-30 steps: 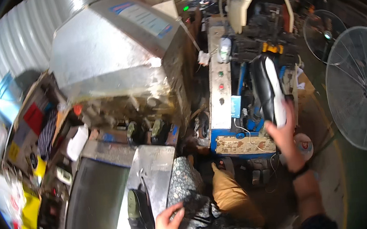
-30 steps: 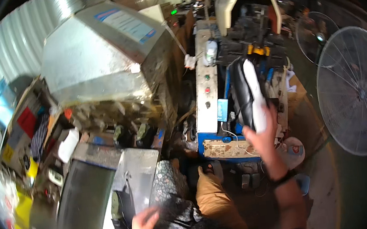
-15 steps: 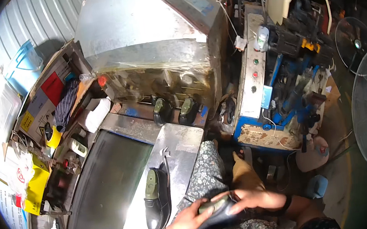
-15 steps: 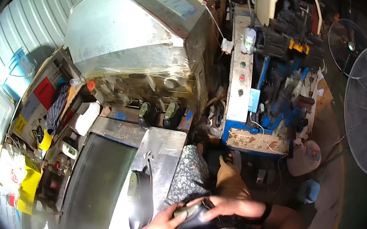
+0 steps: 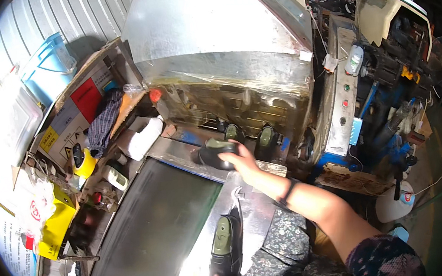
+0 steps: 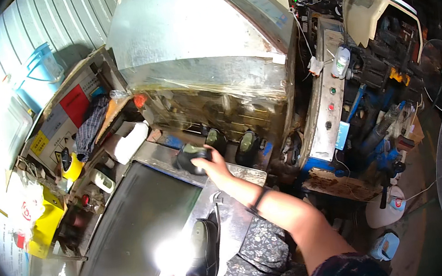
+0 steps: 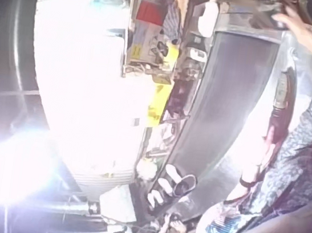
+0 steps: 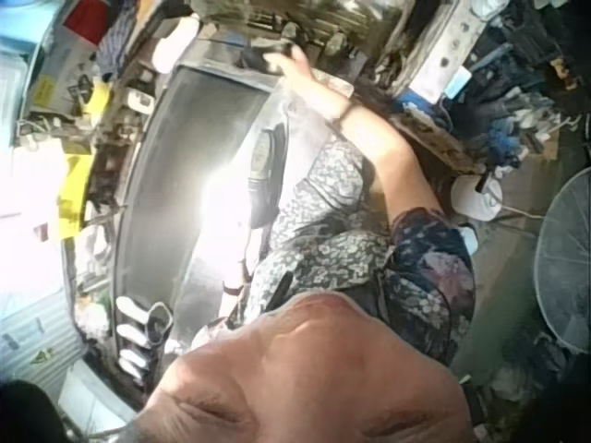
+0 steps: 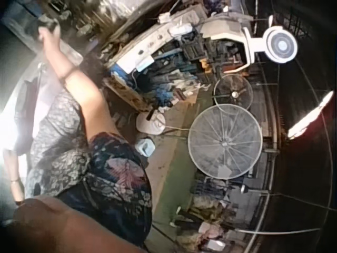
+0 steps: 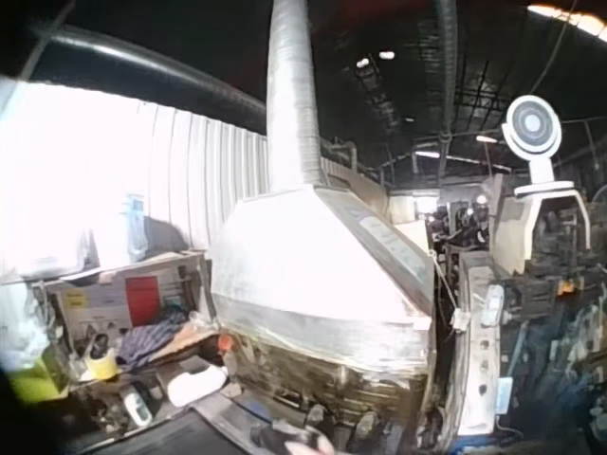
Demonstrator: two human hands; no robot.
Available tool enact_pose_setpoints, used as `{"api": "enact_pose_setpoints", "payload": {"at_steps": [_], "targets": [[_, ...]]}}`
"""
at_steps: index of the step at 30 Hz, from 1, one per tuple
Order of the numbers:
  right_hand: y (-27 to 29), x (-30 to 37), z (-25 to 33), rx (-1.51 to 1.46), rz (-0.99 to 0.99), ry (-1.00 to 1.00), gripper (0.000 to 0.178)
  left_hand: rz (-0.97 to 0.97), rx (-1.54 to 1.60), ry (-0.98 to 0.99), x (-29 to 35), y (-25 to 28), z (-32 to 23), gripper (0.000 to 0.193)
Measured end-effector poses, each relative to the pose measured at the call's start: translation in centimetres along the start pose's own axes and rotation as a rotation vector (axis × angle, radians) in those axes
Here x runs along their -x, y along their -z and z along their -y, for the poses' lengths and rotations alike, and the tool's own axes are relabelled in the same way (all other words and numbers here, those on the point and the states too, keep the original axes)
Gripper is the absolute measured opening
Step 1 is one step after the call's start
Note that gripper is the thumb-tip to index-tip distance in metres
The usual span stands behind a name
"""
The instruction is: Operating a shoe lasting machine to shape uppers onto shoe lasts.
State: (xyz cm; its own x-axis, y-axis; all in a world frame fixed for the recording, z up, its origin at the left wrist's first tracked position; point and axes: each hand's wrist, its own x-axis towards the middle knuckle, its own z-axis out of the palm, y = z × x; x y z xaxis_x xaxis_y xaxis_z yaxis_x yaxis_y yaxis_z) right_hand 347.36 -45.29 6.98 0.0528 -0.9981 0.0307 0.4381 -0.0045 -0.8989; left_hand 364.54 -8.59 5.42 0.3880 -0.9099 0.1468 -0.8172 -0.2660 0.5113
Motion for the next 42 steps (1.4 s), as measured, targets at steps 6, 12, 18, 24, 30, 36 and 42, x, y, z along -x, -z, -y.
{"api": "enact_pose_setpoints", "payload": {"at_steps": [6, 12, 18, 24, 30, 36, 42], "targets": [[-3.2, -0.7, -8.1, 0.617, 0.341, 0.15, 0.036, 0.203, 0.034, 0.049, -2.2, -5.3, 1.4, 0.07], [6.2, 19.7, -4.2, 0.441, 0.5, -0.207, 0.038, 0.276, 0.382, 0.07, -5.6, -6.8, 0.5, 0.071], [6.0, 28.3, 5.7, 0.042, 0.349, -0.12, 0.103, 0.348, 1.636, 0.518, -3.6, -8.4, -11.6, 0.037], [13.9, 29.4, 18.2, -0.255, 0.004, -0.312, 0.095, 0.812, 1.153, -0.021, -2.5, -6.4, -21.6, 0.078], [27.5, 32.5, 28.6, 0.612, -0.142, 0.123, 0.089, 0.677, 0.663, -0.743, 0.2, -6.6, -18.2, 0.041], [37.9, 26.0, 37.6, 1.554, -0.623, 0.581, 0.078, 0.654, 0.416, -0.535, 2.7, -10.7, -8.6, 0.032], [42.1, 21.0, 42.3, 1.596, -0.919, 0.288, 0.076, 0.39, 0.363, -0.755, 3.4, -11.2, -10.3, 0.016]]}}
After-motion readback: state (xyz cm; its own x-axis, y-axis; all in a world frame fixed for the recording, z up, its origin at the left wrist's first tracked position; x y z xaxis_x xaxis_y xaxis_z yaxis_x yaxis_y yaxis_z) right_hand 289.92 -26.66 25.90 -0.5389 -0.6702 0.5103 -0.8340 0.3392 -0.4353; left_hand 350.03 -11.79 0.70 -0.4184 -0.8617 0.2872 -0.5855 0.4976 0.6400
